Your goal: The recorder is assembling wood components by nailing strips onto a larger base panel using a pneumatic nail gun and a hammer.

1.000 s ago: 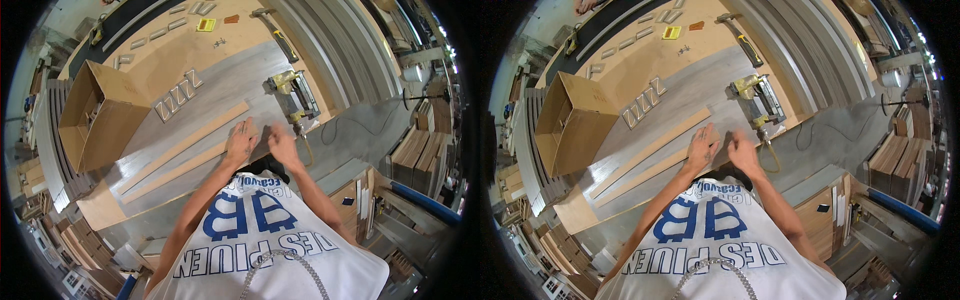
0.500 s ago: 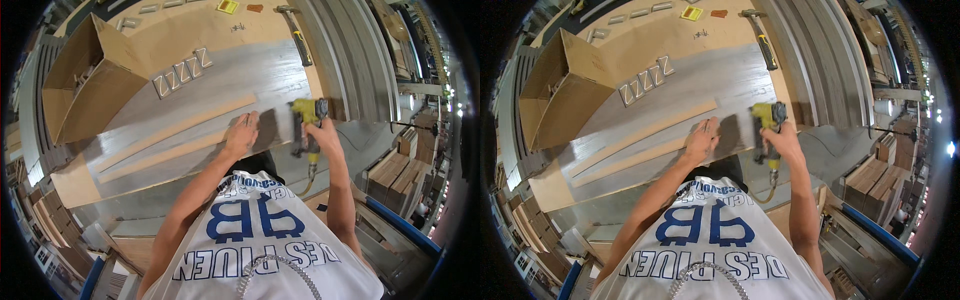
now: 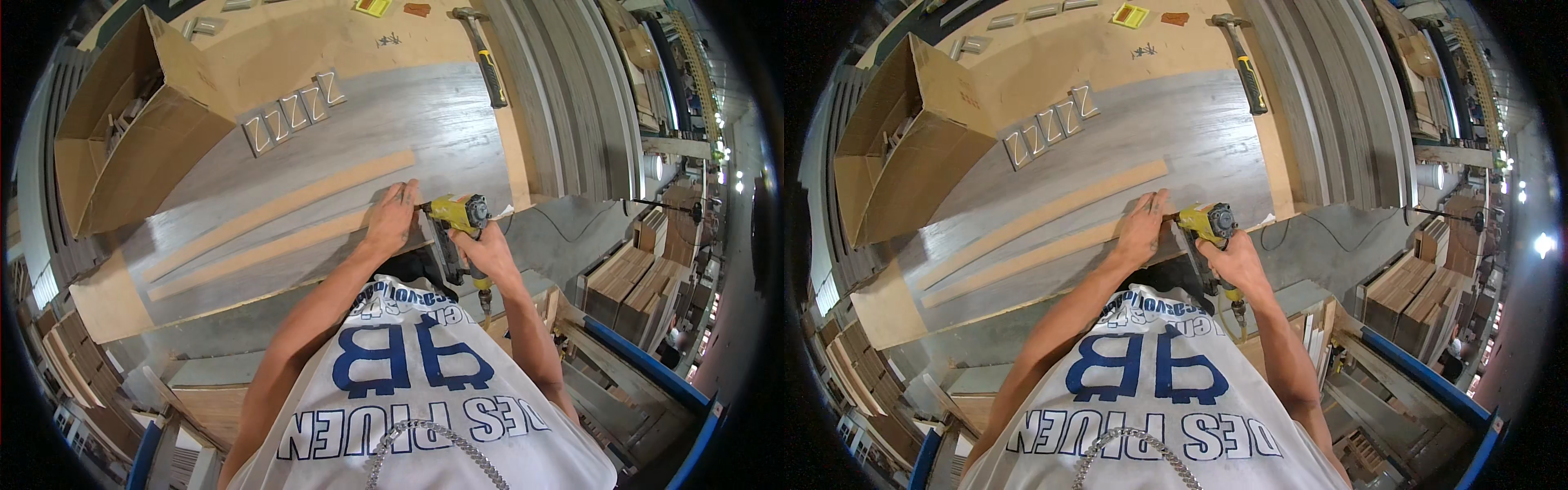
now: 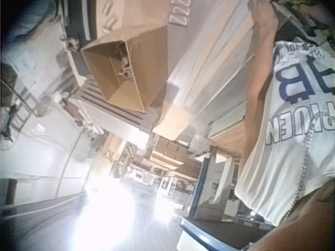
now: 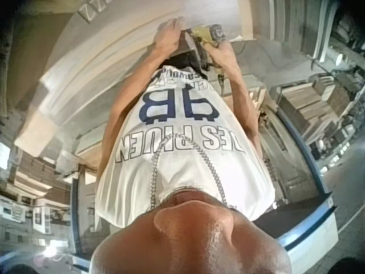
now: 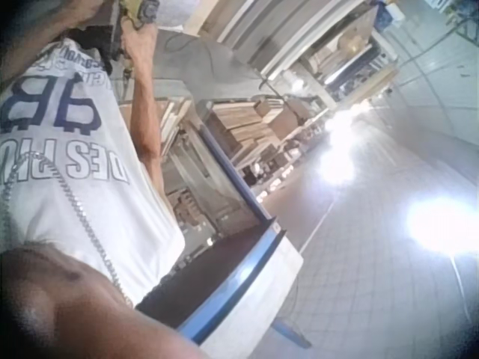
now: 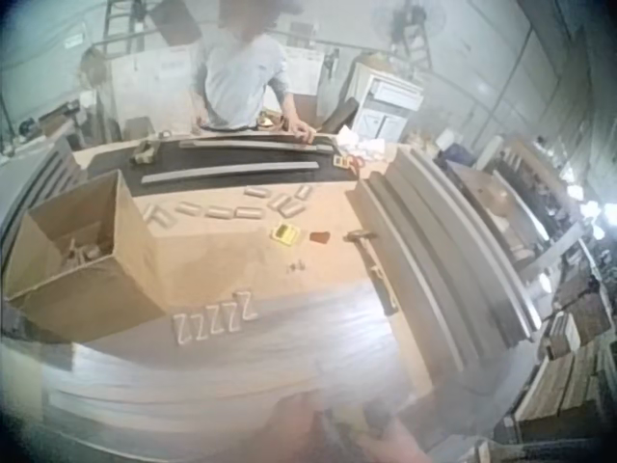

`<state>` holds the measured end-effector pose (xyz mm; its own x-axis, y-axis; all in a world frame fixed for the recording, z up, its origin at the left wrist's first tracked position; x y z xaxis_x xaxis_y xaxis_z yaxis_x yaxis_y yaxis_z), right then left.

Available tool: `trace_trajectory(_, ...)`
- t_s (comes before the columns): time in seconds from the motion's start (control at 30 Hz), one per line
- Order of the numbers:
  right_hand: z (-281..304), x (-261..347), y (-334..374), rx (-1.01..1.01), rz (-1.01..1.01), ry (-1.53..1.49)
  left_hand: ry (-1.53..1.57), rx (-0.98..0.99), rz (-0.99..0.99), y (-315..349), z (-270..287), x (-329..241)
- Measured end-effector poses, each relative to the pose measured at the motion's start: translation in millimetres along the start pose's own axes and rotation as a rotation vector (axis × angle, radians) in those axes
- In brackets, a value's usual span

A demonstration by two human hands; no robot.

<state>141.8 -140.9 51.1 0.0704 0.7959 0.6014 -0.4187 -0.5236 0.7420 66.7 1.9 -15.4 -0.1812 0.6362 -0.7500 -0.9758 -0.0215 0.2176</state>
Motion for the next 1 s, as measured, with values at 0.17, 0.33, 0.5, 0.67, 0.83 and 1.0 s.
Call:
trace_trajectory(0.17,0,0,-2,-0.013,-0.026,0.017,0.012,0.004,-0.017,0,1,-1)
trace_trajectory(0.33,1,10,-2,-0.076,0.041,0.178,0.078,-0.059,-0.046,0,-2,5)
trace_trajectory(0.5,-3,15,0,-0.056,-0.111,0.18,0.149,-0.077,-0.079,0,3,3)
trace_trajectory(0.67,-2,23,2,-0.102,0.016,0.135,0.094,-0.038,-0.019,0,-7,11)
trace_trajectory(0.83,0,31,-5,-0.117,0.033,0.161,0.137,-0.04,-0.031,-1,-3,9)
trace_trajectory(1.0,0,29,-5,-0.125,0.004,0.153,0.162,-0.06,-0.073,0,1,4)
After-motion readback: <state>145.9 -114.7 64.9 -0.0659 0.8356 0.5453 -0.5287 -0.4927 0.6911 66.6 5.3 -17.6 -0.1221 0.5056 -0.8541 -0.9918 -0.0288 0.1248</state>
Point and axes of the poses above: each hand's wrist, its own y-axis away from the middle knuckle, its own z-axis out of the back of the hand, x = y × z, the point moved 9 cm from there along -y, towards the middle knuckle, and after that the axes turned 15 degrees about x, right-handed, at the moved point
